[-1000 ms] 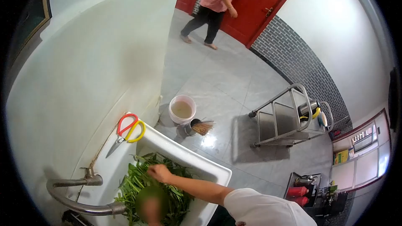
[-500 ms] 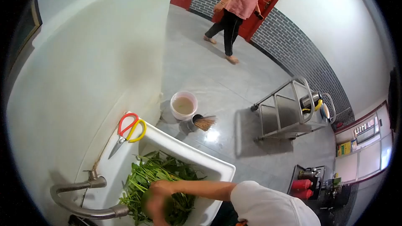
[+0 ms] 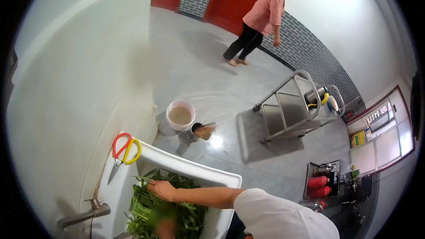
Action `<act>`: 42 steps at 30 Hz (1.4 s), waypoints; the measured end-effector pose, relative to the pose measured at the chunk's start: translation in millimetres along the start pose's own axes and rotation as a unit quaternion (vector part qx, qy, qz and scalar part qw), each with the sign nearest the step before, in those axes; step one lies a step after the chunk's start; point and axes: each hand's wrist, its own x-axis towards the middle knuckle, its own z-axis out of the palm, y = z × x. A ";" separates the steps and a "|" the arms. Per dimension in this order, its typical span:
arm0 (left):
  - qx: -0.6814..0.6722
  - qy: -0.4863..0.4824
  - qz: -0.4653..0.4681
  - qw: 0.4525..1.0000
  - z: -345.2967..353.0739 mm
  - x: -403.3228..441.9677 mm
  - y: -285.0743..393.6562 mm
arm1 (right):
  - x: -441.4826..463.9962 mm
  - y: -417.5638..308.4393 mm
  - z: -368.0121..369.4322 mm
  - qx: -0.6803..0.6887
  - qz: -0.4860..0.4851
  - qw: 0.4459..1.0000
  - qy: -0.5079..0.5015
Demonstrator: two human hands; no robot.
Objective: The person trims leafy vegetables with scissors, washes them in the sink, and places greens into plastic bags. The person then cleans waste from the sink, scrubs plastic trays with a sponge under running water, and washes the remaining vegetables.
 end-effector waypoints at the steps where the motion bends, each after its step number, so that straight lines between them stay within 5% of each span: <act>1: -0.002 0.016 -0.021 1.000 -2.5 7.8 -8.7 | -3.8 -7.4 -2.1 0.037 -0.010 0.998 0.044; 2: -0.005 0.031 -0.040 0.999 -5.0 16.9 -18.5 | -7.9 -14.6 -5.1 0.073 -0.020 0.993 0.089; 4: -0.052 0.029 0.011 0.998 -8.6 43.9 -52.5 | -22.1 -18.5 17.0 0.129 0.021 0.989 -0.069; 5: -0.103 0.034 0.059 0.992 -9.5 53.5 -64.6 | -17.7 6.4 58.2 0.206 -0.164 0.955 -0.133; 8: -0.139 0.036 0.086 0.986 -6.8 61.5 -64.9 | -26.9 -11.8 83.1 0.179 -0.180 0.938 -0.234; 16: -0.078 0.038 -0.038 0.995 2.1 40.4 -26.6 | -30.5 3.9 158.8 -0.142 -0.125 0.973 -0.134; 18: -0.105 0.044 -0.034 0.993 3.2 29.1 -16.5 | -22.7 -5.8 53.2 -0.005 -0.291 0.951 -0.101; 19: -0.143 0.053 -0.016 0.988 4.2 17.7 -10.4 | -16.8 -6.9 56.5 -0.042 -0.129 0.983 -0.122; 21: -0.159 0.109 0.010 0.981 12.4 -23.4 26.3 | -3.8 -2.7 12.3 -0.139 -0.069 0.982 -0.110; 22: -0.175 0.014 0.039 0.984 0.5 -4.8 -3.2 | 0.4 -5.3 -8.8 -0.120 -0.001 0.991 -0.057; 23: -0.218 -0.038 0.062 0.973 -5.1 0.2 -17.9 | 4.1 9.7 -1.0 -0.043 -0.012 0.999 -0.004; 27: -0.199 0.028 0.036 0.979 0.0 -5.9 -10.9 | -17.0 -12.5 -19.7 0.120 -0.025 0.992 -0.036; 29: -0.210 0.023 0.047 0.976 -0.9 -2.3 -12.1 | -35.2 -23.2 -12.8 0.223 -0.099 0.958 -0.151; 35: -0.190 -0.015 0.085 0.978 -0.1 7.5 -30.4 | -59.3 -24.4 12.7 0.097 -0.091 0.965 -0.227; 42: -0.250 0.002 0.104 0.963 -1.0 -3.2 -28.0 | -60.6 -24.4 -3.0 0.146 -0.079 0.938 -0.304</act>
